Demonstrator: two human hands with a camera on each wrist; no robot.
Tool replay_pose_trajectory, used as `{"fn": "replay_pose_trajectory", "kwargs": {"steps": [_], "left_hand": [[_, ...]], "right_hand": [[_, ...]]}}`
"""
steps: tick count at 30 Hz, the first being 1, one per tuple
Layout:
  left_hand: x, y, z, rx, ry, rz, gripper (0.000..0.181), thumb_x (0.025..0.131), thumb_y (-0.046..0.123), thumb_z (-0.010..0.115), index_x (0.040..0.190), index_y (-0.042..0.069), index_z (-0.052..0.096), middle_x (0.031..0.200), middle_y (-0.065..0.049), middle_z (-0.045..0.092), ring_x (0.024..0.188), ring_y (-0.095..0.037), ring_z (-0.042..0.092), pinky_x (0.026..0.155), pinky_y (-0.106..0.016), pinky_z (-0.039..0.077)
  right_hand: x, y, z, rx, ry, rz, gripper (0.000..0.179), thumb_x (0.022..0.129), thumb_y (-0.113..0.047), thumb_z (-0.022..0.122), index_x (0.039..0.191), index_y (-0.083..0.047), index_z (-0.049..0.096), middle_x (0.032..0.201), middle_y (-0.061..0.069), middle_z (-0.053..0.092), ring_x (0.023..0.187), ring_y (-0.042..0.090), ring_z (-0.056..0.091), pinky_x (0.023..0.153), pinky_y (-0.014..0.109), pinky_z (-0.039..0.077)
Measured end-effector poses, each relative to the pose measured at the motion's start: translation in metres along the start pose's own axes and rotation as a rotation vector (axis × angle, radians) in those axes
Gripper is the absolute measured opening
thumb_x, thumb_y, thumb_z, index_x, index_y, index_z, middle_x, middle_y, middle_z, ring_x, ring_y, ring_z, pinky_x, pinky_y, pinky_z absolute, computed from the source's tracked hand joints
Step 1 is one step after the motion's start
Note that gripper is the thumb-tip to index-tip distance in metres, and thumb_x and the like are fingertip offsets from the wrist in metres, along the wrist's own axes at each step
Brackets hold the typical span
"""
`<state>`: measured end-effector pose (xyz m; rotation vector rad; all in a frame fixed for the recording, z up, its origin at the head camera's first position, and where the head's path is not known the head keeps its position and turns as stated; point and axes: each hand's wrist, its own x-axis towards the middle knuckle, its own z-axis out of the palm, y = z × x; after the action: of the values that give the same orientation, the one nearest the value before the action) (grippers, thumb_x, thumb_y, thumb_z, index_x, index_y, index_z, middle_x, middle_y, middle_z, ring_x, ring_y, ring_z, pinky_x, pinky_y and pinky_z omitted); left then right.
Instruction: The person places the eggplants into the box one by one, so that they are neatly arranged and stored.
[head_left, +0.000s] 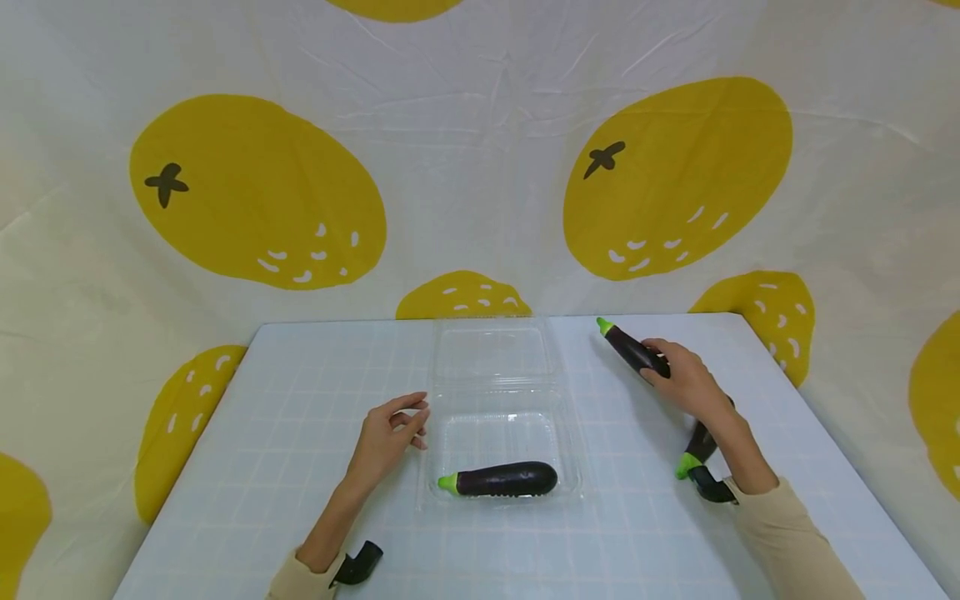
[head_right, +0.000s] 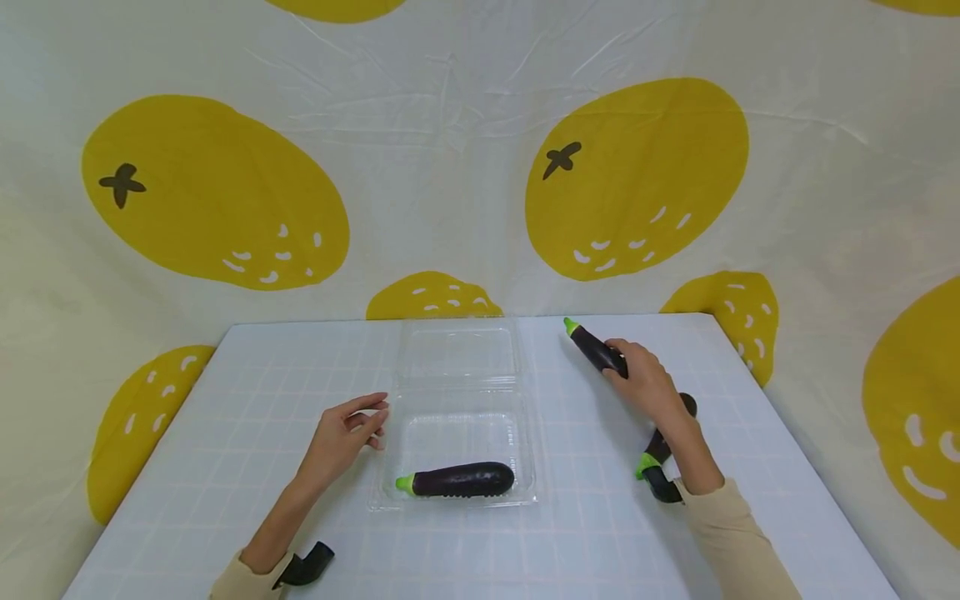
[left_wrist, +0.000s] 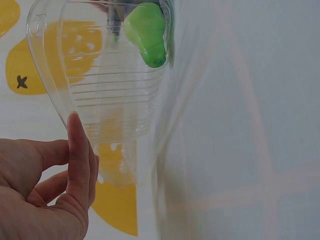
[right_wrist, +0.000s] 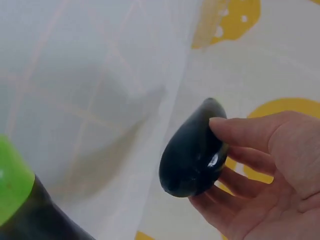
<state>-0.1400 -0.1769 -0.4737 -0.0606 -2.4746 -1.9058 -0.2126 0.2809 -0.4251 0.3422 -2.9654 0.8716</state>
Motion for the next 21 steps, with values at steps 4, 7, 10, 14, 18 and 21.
{"fn": "replay_pose_trajectory", "kwargs": {"steps": [4,7,10,14,18,21], "left_hand": [[0.001,0.000,0.000,0.006,0.001,-0.003,0.038,0.098,0.003,0.070,0.134,-0.005,0.063,0.114,-0.019,0.070,0.064,-0.019,0.068,0.063,-0.025,0.061],[0.001,-0.001,0.000,0.007,0.000,-0.004,0.038,0.098,0.003,0.070,0.134,-0.005,0.063,0.115,-0.019,0.070,0.064,-0.019,0.068,0.063,-0.025,0.061],[0.001,-0.001,0.000,0.007,0.001,-0.005,0.038,0.098,0.004,0.070,0.134,-0.005,0.063,0.115,-0.018,0.070,0.064,-0.019,0.068,0.064,-0.025,0.060],[0.001,-0.001,0.000,0.013,0.003,-0.009,0.039,0.098,0.006,0.070,0.134,-0.005,0.063,0.114,-0.017,0.070,0.063,-0.019,0.068,0.064,-0.024,0.060],[0.001,-0.001,0.000,0.011,0.000,-0.009,0.039,0.098,0.005,0.070,0.135,-0.005,0.063,0.115,-0.017,0.070,0.064,-0.019,0.069,0.064,-0.024,0.060],[0.001,-0.001,0.000,0.008,-0.003,-0.007,0.039,0.098,0.004,0.070,0.135,-0.005,0.063,0.115,-0.018,0.070,0.064,-0.019,0.069,0.064,-0.024,0.060]], "right_hand": [[-0.007,-0.007,-0.001,0.006,0.013,-0.031,0.051,0.098,-0.005,0.068,0.143,0.008,0.049,0.138,0.034,0.053,0.115,0.045,0.053,0.098,0.064,0.045],[-0.011,-0.011,-0.001,0.000,0.018,-0.040,0.051,0.098,-0.006,0.068,0.143,0.007,0.049,0.137,0.034,0.054,0.113,0.044,0.054,0.096,0.062,0.047],[-0.014,-0.017,-0.001,-0.002,0.025,-0.058,0.051,0.098,-0.007,0.069,0.143,0.007,0.050,0.137,0.033,0.055,0.113,0.044,0.054,0.095,0.062,0.047],[-0.019,-0.024,-0.001,0.002,0.033,-0.092,0.050,0.098,-0.006,0.069,0.143,0.007,0.050,0.137,0.033,0.055,0.118,0.046,0.054,0.097,0.063,0.046],[-0.024,-0.031,-0.001,-0.005,0.028,-0.101,0.050,0.098,-0.006,0.069,0.143,0.006,0.050,0.136,0.032,0.056,0.115,0.044,0.056,0.094,0.061,0.048],[-0.027,-0.038,0.000,-0.010,0.022,-0.106,0.050,0.098,-0.006,0.068,0.143,0.005,0.050,0.134,0.031,0.057,0.110,0.042,0.057,0.090,0.058,0.050]]}}
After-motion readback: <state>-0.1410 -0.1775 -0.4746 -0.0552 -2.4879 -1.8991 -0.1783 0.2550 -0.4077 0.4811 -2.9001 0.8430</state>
